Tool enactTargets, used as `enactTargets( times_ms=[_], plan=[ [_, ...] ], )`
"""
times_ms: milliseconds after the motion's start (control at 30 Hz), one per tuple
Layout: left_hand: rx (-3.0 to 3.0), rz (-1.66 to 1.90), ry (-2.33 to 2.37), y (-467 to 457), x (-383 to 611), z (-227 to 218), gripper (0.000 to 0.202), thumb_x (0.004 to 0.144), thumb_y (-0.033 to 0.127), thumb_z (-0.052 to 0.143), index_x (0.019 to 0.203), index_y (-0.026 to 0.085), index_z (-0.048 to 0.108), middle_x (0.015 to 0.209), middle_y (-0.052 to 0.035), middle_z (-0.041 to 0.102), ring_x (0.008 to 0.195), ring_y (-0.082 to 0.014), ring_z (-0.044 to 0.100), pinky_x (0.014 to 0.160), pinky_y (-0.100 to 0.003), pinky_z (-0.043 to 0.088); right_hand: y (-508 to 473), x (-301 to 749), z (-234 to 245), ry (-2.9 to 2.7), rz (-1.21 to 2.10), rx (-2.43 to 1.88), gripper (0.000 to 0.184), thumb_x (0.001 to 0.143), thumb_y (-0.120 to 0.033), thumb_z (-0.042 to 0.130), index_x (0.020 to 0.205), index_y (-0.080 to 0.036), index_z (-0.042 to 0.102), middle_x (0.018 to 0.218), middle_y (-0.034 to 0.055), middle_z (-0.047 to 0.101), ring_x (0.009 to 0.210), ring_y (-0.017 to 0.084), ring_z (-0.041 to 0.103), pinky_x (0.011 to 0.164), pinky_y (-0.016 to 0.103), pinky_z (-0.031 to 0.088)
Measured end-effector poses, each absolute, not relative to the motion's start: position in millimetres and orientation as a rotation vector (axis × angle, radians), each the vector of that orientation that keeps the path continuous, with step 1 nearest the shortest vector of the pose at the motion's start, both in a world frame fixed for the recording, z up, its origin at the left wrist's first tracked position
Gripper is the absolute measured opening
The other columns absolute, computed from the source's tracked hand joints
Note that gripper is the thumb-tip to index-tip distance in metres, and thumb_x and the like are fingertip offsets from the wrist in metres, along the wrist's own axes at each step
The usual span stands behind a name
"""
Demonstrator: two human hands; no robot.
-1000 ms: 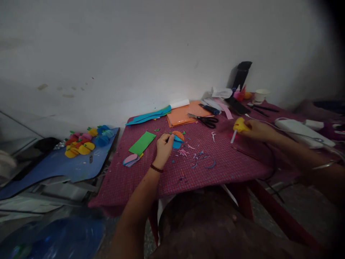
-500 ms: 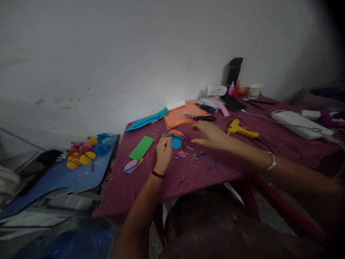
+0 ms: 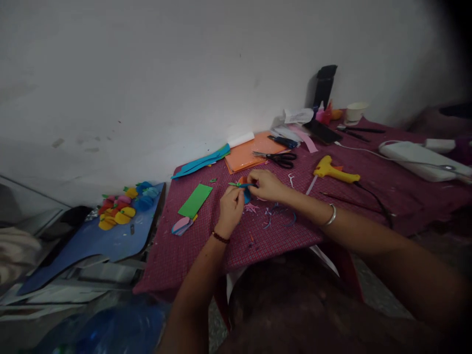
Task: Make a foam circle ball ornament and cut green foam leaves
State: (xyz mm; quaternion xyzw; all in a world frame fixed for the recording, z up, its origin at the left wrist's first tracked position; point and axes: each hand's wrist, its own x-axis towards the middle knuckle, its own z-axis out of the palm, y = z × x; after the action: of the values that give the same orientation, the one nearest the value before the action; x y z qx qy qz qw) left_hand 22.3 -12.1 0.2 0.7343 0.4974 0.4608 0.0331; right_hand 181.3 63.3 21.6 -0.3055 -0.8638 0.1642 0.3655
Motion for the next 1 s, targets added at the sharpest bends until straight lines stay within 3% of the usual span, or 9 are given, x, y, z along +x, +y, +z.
enactTargets(
  times_ms=[200, 400, 633, 900, 1000],
  plan=[
    [2.274, 1.402, 1.538, -11.7, 22.9, -0.8, 0.026, 0.094, 0.022, 0.043, 0.081, 0.017, 0.065, 0.083, -0.006, 0.062, 0.081, -0.0167, 0.058, 0.074, -0.029, 0.044, 67.3, 175.9, 9.0, -2.099, 0.614, -0.748, 0.003, 0.076, -0.02, 0.055, 0.078, -0.017, 0.055, 0.074, 0.0012, 0.062, 0.066, 0.013, 0.055, 0.061, 0.024, 0.038],
    [2.111, 1.479, 1.514, -9.8, 22.8, -0.3, 0.027, 0.093, 0.023, 0.045, 0.082, 0.016, 0.069, 0.084, -0.006, 0.065, 0.082, -0.0165, 0.06, 0.075, -0.028, 0.045, 67.9, 179.5, 4.0, -2.028, 0.745, -0.677, 0.038, 0.076, -0.015, 0.057, 0.114, -0.017, 0.052, 0.076, -0.0013, 0.059, 0.067, 0.013, 0.056, 0.062, 0.025, 0.042],
    [1.688, 1.551, 1.529, -5.7, 14.9, -1.1, 0.025, 0.088, 0.024, 0.049, 0.085, 0.016, 0.072, 0.086, -0.0055, 0.07, 0.084, -0.0174, 0.063, 0.077, -0.029, 0.047, 72.3, 185.3, -1.0, -1.907, 0.901, -0.625, 0.04, 0.077, -0.017, 0.056, 0.117, -0.017, 0.052, 0.074, -0.002, 0.055, 0.066, 0.014, 0.053, 0.065, 0.027, 0.043],
    [1.784, 1.551, 1.503, -8.0, 20.0, 2.0, 0.023, 0.088, 0.024, 0.05, 0.08, 0.017, 0.071, 0.083, -0.0046, 0.068, 0.081, -0.0165, 0.061, 0.075, -0.028, 0.046, 66.0, 184.1, 0.3, -1.96, 0.87, -0.634, 0.051, 0.073, -0.011, 0.056, 0.123, -0.015, 0.05, 0.076, -0.0014, 0.054, 0.069, 0.014, 0.054, 0.067, 0.028, 0.043],
    [1.793, 1.583, 1.466, -7.3, 20.9, 1.5, 0.016, 0.083, 0.021, 0.056, 0.075, 0.018, 0.07, 0.078, -0.0027, 0.066, 0.078, -0.0152, 0.059, 0.074, -0.027, 0.044, 67.0, 187.2, 3.9, -1.971, 0.998, -0.586, 0.056, 0.073, -0.015, 0.06, 0.127, -0.017, 0.046, 0.077, -0.0019, 0.055, 0.069, 0.013, 0.054, 0.064, 0.026, 0.044]
  ],
)
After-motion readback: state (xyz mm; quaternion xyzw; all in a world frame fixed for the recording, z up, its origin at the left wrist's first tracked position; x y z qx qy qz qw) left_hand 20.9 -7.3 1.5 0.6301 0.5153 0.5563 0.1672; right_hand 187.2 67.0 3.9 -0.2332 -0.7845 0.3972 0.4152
